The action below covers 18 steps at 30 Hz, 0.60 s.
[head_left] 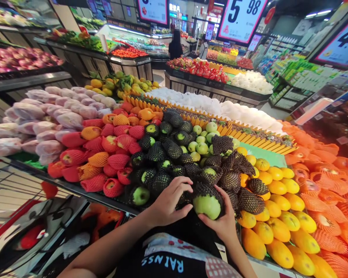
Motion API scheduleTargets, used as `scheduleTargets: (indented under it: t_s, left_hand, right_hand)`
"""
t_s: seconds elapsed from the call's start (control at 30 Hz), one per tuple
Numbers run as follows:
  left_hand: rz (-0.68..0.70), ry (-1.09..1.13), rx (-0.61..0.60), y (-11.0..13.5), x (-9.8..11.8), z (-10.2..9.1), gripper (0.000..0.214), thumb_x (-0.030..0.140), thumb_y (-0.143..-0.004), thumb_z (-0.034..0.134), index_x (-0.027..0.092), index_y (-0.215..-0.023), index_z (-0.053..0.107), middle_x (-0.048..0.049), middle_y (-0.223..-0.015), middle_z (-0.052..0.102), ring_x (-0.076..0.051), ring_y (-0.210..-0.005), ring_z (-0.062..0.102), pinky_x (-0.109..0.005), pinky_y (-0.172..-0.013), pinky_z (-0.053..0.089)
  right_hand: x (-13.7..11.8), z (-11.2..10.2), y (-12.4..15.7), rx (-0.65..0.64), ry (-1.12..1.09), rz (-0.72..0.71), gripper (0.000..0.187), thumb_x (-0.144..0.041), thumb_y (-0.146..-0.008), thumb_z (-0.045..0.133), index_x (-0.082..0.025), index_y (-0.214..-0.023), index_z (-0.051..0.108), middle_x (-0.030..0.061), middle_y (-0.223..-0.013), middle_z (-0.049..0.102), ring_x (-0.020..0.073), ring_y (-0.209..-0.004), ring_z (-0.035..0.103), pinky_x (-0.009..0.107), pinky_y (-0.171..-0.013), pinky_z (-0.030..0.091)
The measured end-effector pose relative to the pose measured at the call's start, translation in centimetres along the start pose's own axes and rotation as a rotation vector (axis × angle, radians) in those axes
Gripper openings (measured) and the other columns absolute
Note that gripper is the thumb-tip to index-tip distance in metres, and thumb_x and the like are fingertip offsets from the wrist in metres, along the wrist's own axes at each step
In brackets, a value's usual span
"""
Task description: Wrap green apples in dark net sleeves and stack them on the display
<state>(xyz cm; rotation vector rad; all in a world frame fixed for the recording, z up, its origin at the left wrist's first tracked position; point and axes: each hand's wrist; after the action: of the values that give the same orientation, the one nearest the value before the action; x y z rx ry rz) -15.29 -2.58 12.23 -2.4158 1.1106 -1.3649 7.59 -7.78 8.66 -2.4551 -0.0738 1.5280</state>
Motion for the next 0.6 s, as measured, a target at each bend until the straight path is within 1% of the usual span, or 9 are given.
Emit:
scheduleTargets:
  t_s: [0.07, 0.1, 0.17, 0.23, 0.33, 0.4, 0.47, 0.53, 0.6]
  left_hand:
    - [-0.043, -0.027, -0.014, -0.2, -0.7, 0.7, 0.023, 0.027, -0.09, 0.06, 0.022, -0.112, 0.052, -0.0132, -0.127, 0.053, -0.028, -0.12, 0.051, -0.045, -0.1, 0.051]
    - [-0.032, -0.049, -0.019, -0.3, -0.9, 0.9, 0.018, 0.025, -0.092, 0.058, 0.022, -0.109, 0.054, -0.0133, -0.128, 0.052, -0.027, -0.12, 0.051, -0.043, -0.099, 0.051]
    - [0.038, -0.097, -0.022, -0.3, -1.0, 1.3, 0.008, 0.017, -0.092, 0.053, 0.02, -0.1, 0.056, -0.0132, -0.125, 0.053, -0.026, -0.119, 0.051, -0.042, -0.099, 0.051]
    - [0.133, -0.127, -0.043, -0.2, -0.6, 1.3, 0.01, 0.011, -0.09, 0.052, 0.019, -0.094, 0.057, -0.0132, -0.122, 0.054, -0.026, -0.12, 0.051, -0.042, -0.102, 0.049]
    - [0.251, -0.069, -0.144, -0.2, 0.1, 1.3, 0.009, 0.013, -0.088, 0.058, 0.02, -0.093, 0.059, -0.0135, -0.128, 0.053, -0.027, -0.125, 0.05, -0.042, -0.108, 0.046]
    - [0.261, -0.024, -0.233, -0.3, -0.1, 1.7, 0.024, 0.025, -0.086, 0.067, 0.02, -0.108, 0.059, -0.0164, -0.139, 0.048, -0.03, -0.133, 0.046, -0.046, -0.112, 0.043]
    - [0.262, -0.024, -0.283, -0.4, -0.8, 2.5, 0.056, 0.038, -0.081, 0.075, 0.02, -0.129, 0.052, -0.0205, -0.15, 0.037, -0.036, -0.141, 0.038, -0.053, -0.114, 0.04]
    - [0.28, -0.038, -0.252, -0.3, -1.7, 3.6, 0.075, 0.043, -0.078, 0.077, 0.025, -0.142, 0.042, -0.0203, -0.155, 0.031, -0.039, -0.143, 0.035, -0.056, -0.113, 0.04]
    - [0.297, -0.034, -0.192, -0.1, -2.5, 4.5, 0.077, 0.044, -0.077, 0.077, 0.031, -0.144, 0.04, -0.0168, -0.153, 0.035, -0.037, -0.139, 0.042, -0.054, -0.111, 0.043]
  right_hand:
    - [0.5, -0.2, 0.4, -0.019, 0.042, -0.057, 0.089, -0.038, -0.062, 0.089, -0.026, -0.138, 0.046, 0.0113, -0.138, 0.057, 0.036, -0.127, 0.054, 0.056, -0.109, 0.042]
    - [0.6, -0.3, 0.5, -0.029, 0.057, -0.075, 0.092, -0.037, -0.061, 0.089, -0.026, -0.14, 0.044, 0.0115, -0.14, 0.056, 0.0362, -0.128, 0.054, 0.056, -0.109, 0.042]
    - [0.9, -0.6, 0.9, -0.051, 0.067, -0.08, 0.097, -0.036, -0.059, 0.09, -0.027, -0.143, 0.042, 0.0115, -0.141, 0.055, 0.0359, -0.127, 0.055, 0.055, -0.108, 0.044]
    - [1.0, -0.9, 1.1, -0.069, 0.045, -0.043, 0.1, -0.035, -0.06, 0.09, -0.027, -0.146, 0.039, 0.0109, -0.137, 0.058, 0.0343, -0.122, 0.058, 0.053, -0.106, 0.046]
    - [1.3, -1.1, 1.2, -0.059, -0.001, 0.022, 0.098, -0.037, -0.062, 0.089, -0.027, -0.146, 0.039, 0.0102, -0.132, 0.06, 0.0336, -0.12, 0.059, 0.053, -0.105, 0.046]
    - [1.3, -1.0, 1.2, -0.022, -0.022, 0.07, 0.09, -0.041, -0.063, 0.088, -0.027, -0.141, 0.045, 0.0104, -0.135, 0.059, 0.0349, -0.124, 0.056, 0.056, -0.109, 0.041]
    - [1.1, -0.5, 1.2, 0.007, -0.082, 0.12, 0.086, -0.051, -0.063, 0.086, -0.027, -0.137, 0.049, 0.0106, -0.138, 0.057, 0.0364, -0.126, 0.054, 0.057, -0.111, 0.038]
    - [0.9, 0.1, 1.4, -0.008, -0.195, 0.151, 0.093, -0.066, -0.061, 0.082, -0.027, -0.137, 0.048, 0.0106, -0.141, 0.055, 0.0378, -0.13, 0.051, 0.056, -0.111, 0.038]
    - [0.8, 0.5, 1.5, -0.063, -0.298, 0.159, 0.104, -0.079, -0.056, 0.077, -0.029, -0.142, 0.044, 0.0103, -0.148, 0.048, 0.039, -0.136, 0.045, 0.054, -0.113, 0.037]
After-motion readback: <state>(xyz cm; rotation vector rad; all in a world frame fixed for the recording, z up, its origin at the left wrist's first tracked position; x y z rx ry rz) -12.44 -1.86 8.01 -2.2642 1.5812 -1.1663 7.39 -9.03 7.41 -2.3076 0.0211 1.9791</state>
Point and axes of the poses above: each hand's wrist, its own y-axis away from the middle knuckle, its own z-axis out of the palm, x = y × z
